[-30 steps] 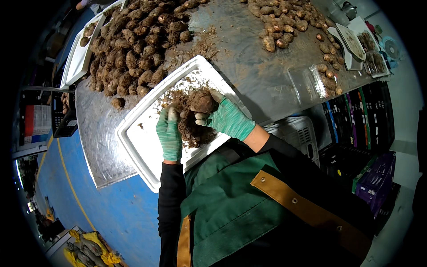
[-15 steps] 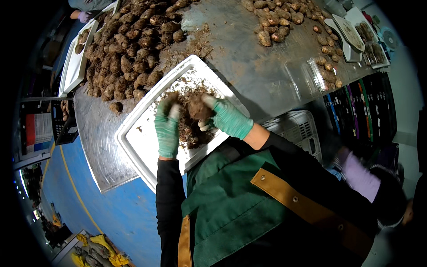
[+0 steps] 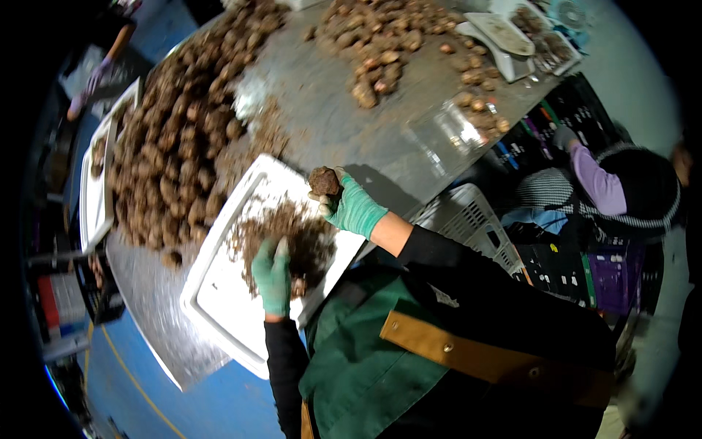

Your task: The person peels root vegetables by hand, removing the outer skin and placing the peeled pieces into a white tray. The person repeatedly picks up new vegetables from a large pile on the table and continues peeling them one at a time.

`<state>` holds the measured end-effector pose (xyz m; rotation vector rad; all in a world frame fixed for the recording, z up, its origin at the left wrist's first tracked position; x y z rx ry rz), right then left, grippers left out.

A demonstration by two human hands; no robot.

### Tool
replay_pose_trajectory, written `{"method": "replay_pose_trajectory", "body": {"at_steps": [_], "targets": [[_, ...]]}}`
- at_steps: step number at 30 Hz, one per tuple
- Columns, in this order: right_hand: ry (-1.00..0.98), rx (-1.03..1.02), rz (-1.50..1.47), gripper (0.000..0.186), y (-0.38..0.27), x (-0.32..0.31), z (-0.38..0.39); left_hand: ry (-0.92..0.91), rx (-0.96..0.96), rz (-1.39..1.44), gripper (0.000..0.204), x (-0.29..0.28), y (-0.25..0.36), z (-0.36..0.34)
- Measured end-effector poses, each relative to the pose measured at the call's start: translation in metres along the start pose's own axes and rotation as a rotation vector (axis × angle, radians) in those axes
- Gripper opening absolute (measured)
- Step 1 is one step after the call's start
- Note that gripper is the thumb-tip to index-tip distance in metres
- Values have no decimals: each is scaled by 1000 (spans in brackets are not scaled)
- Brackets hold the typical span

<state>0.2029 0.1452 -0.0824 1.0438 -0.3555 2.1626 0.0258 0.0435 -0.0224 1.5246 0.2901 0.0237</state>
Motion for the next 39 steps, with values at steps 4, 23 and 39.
{"method": "replay_pose_trajectory", "body": {"at_steps": [4,23,39], "targets": [[53,-306,-114,63,-101,-6,-21,65,-53,125,24,-12,-13,15],[-25,-1189,2898,10,11,156,138,103,-184,-2,21,-51,-36,42],[-551,-823,3067,16,130,206,236,226,-242,62,31,-77,-48,72]]}}
Point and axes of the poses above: each hand's wrist, its own z-axis away from the middle knuckle, its own x-axis out of the palm, y = z × x, the point moved 1 cm from there along -z, towards the middle knuckle, and after that the axes turned 6 degrees about x, right-handed, at the moved point
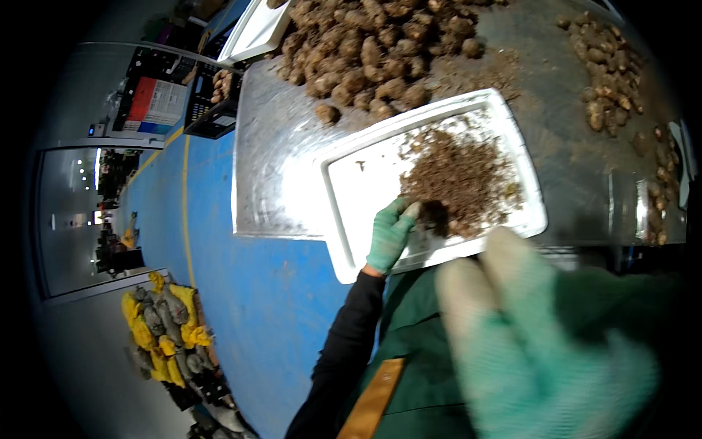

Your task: The person peels root vegetables by hand, removing the outer skin and placing the peeled pieces into a white tray. The person repeatedly picks up new vegetables from a large pile on the table and continues peeling them one at a time.

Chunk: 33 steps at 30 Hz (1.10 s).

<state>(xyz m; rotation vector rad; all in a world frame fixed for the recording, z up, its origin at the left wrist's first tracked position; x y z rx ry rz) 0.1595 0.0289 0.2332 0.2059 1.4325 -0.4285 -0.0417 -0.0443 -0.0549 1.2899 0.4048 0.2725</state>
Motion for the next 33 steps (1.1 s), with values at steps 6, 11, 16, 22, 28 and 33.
{"method": "replay_pose_trajectory", "body": {"at_steps": [6,11,16,22,28,33], "targets": [[-20,75,-40,18,0,-1,2,-29,34,-21,30,-16,25,-25],[-43,54,-50,20,-4,2,-7,53,180,53,28,-63,40,-60],[-62,150,-90,23,-6,-6,1,259,342,-217,26,-134,32,-162],[-167,258,-193,25,14,13,-10,447,188,-831,43,-198,-18,-239],[-152,273,-335,36,62,138,-34,307,6,-1001,48,-182,-23,-268],[52,322,-1243,43,54,183,-57,188,233,28,41,-147,11,-214]]}}
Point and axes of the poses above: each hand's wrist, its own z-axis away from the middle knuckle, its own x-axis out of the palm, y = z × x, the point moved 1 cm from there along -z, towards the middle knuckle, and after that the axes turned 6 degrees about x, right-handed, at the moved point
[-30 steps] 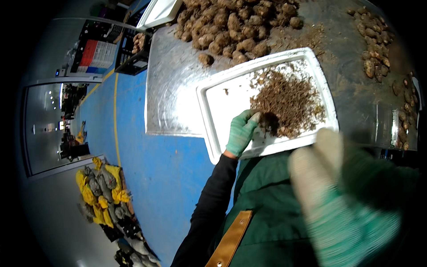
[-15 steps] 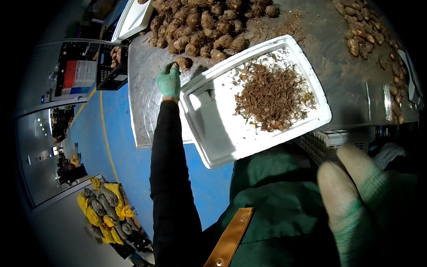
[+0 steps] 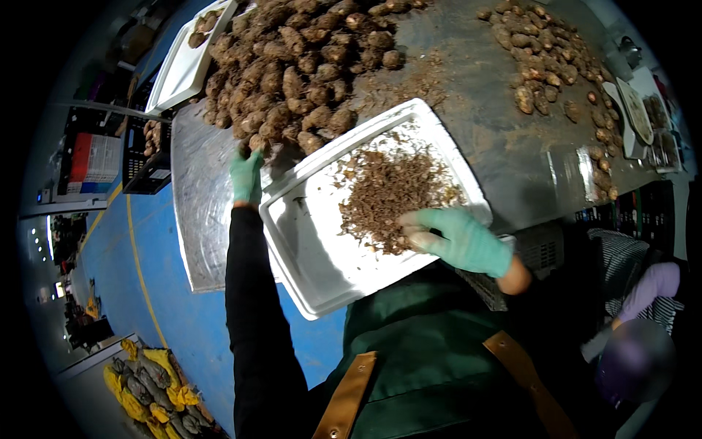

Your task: The person peels root vegetables by hand, removing the outer skin and placing the peeled pieces into a white tray. The person repeatedly picks up new vegetables from a large pile on the table and continues peeling them one at a time.

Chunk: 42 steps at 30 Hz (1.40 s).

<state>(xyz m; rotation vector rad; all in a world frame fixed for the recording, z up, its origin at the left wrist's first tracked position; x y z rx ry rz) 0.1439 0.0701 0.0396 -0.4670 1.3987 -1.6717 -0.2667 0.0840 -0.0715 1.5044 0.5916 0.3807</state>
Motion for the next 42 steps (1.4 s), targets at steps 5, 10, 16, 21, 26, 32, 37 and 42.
{"method": "replay_pose_trajectory", "body": {"at_steps": [5,10,16,21,26,32,37,42], "targets": [[99,90,-720,53,20,33,-39,-323,27,350,55,89,78,127],[-64,-76,-925,41,45,42,-46,-356,-49,393,62,132,91,203],[-6,78,-1042,30,37,36,-34,-249,-46,378,48,139,93,219],[37,-127,-680,33,56,33,-32,-106,-53,213,25,141,89,211],[223,-163,-469,40,48,27,-28,-86,-60,334,27,150,92,211],[161,-79,-738,33,53,33,-21,-324,-109,327,24,156,96,214],[158,-42,-672,32,67,40,-18,-209,-151,365,22,155,70,216],[242,-179,-645,36,55,39,-16,-50,-211,497,31,139,75,217]]}}
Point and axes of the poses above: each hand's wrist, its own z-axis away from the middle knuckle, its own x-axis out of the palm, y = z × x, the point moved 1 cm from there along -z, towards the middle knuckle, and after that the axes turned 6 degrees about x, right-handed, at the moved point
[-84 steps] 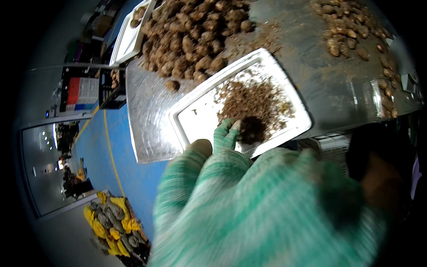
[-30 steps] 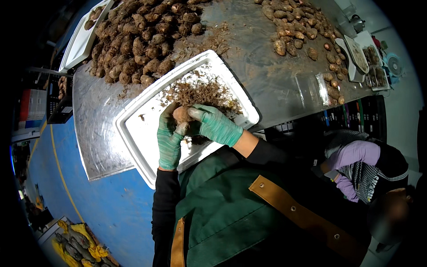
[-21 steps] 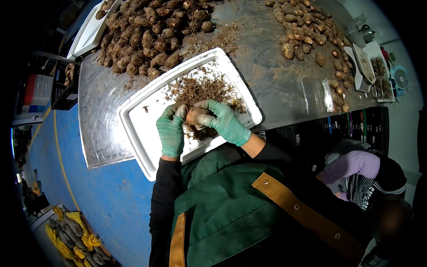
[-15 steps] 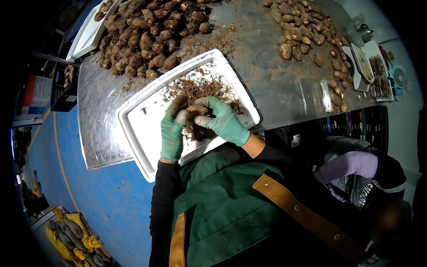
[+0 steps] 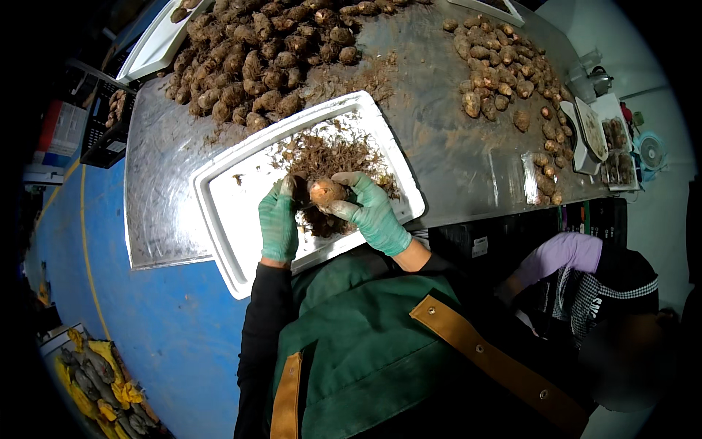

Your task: The person peels root vegetables by hand, removing the outer skin and placing the peeled pieces into a white tray. The person repeatedly picks up new vegetables from a large pile on the table and continues peeling them one at a time.

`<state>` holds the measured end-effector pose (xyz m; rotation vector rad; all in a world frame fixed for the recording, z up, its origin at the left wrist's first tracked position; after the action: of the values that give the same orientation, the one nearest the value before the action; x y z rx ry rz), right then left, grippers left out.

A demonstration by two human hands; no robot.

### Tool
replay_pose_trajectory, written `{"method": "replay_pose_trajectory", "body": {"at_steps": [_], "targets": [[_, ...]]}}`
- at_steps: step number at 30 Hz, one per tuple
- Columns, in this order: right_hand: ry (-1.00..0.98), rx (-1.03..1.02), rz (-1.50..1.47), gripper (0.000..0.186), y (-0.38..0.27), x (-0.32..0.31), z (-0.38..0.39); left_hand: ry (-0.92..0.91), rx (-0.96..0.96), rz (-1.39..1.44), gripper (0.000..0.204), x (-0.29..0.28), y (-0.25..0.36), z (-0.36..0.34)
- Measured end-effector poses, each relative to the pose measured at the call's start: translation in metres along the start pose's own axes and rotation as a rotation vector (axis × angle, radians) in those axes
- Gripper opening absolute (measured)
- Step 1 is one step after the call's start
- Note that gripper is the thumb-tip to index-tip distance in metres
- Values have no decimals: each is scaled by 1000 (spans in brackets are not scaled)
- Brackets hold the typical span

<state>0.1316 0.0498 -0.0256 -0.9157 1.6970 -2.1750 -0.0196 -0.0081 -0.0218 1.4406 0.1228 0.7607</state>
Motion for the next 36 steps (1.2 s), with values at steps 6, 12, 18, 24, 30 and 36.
{"method": "replay_pose_trajectory", "body": {"at_steps": [6,12,18,24,30,36], "targets": [[-37,-80,158,45,-4,1,-2,-49,167,-297,28,11,11,15],[-81,159,-152,48,-2,3,0,-22,296,-525,18,2,-10,8],[-27,-56,261,47,-1,2,-7,-164,252,-227,26,17,19,12],[-75,37,200,43,-3,5,-3,-21,66,-317,21,-3,6,-9],[31,-81,185,40,-6,4,-10,-121,89,-409,33,-3,0,8],[-94,218,-399,33,3,2,-12,14,254,-493,26,3,-7,5]]}}
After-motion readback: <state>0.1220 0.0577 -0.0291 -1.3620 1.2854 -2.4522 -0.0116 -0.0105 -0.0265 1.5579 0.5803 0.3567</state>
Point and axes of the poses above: each hand's wrist, its own z-axis away from the middle knuckle, its own x-axis out of the palm, y = z × x, the point moved 1 cm from there along -z, towards the middle knuckle, and after that the axes turned 6 degrees about x, right-handed, at the moved point
